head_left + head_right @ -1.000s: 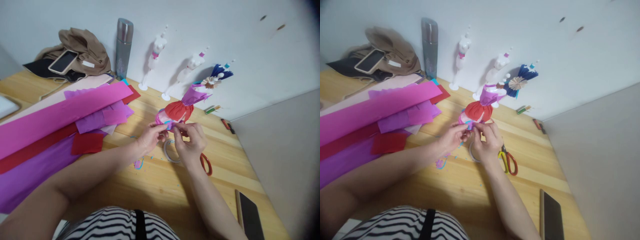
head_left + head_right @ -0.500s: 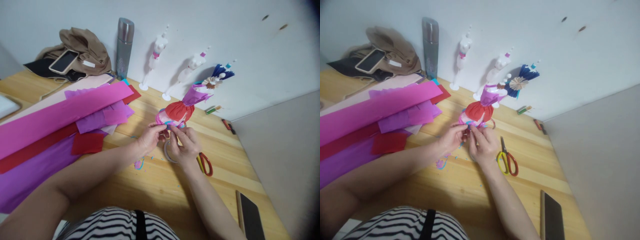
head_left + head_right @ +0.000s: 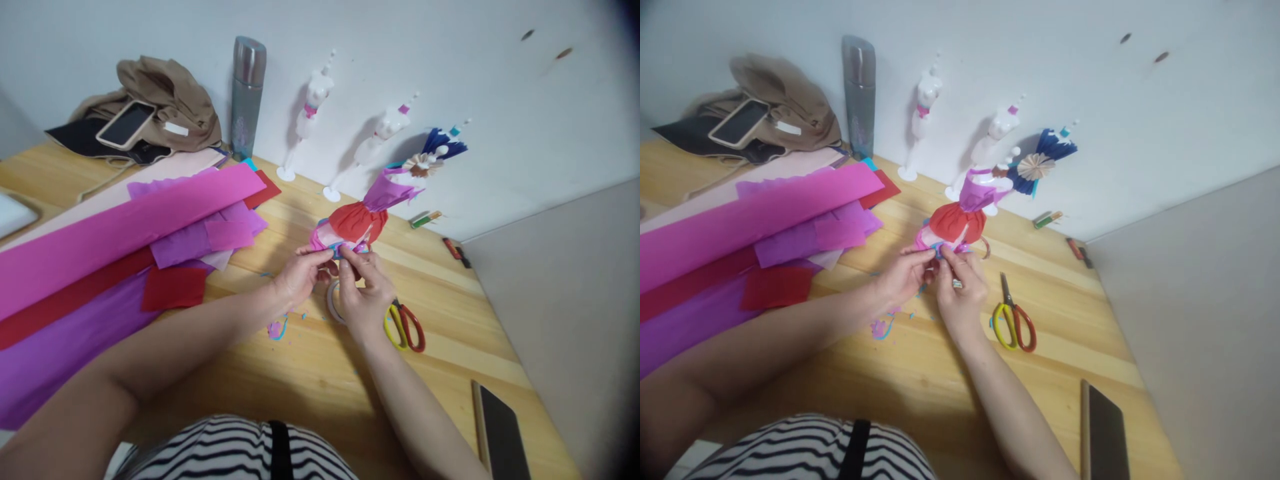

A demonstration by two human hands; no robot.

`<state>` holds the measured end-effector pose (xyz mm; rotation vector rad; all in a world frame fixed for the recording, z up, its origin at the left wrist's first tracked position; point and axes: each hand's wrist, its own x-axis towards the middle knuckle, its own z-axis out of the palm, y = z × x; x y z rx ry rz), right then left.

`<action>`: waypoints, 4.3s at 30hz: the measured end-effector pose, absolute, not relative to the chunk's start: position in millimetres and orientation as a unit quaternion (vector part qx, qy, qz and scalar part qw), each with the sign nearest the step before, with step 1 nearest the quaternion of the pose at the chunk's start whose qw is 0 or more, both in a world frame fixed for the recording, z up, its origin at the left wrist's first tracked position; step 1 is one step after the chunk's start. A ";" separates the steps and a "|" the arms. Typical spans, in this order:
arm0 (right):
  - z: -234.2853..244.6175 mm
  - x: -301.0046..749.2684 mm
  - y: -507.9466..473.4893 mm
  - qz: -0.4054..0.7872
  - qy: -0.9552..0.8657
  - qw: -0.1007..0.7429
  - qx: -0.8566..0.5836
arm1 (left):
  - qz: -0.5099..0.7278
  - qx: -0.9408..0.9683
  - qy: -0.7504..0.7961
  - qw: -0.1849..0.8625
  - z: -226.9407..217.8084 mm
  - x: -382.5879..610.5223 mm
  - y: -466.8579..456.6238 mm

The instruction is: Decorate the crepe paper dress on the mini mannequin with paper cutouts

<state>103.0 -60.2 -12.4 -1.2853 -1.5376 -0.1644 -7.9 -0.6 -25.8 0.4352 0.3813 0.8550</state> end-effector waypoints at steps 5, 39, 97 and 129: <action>-8.7 97.3 -61.9 0.000 -0.595 0.566 -0.571 | 0.401 0.206 0.189 0.872 -23.0 -9.7 -0.8; 2.2 119.3 -63.4 0.380 -0.442 0.616 -0.530 | 0.424 0.231 0.219 0.848 -12.9 -11.0 -2.0; -16.6 118.9 -74.9 0.223 -0.545 0.579 -0.563 | 0.432 0.260 0.224 0.834 -12.1 -7.7 1.6; -10.1 255.0 3.7 0.080 -0.494 0.316 -0.806 | 0.430 0.195 0.264 0.841 -0.4 -13.4 5.4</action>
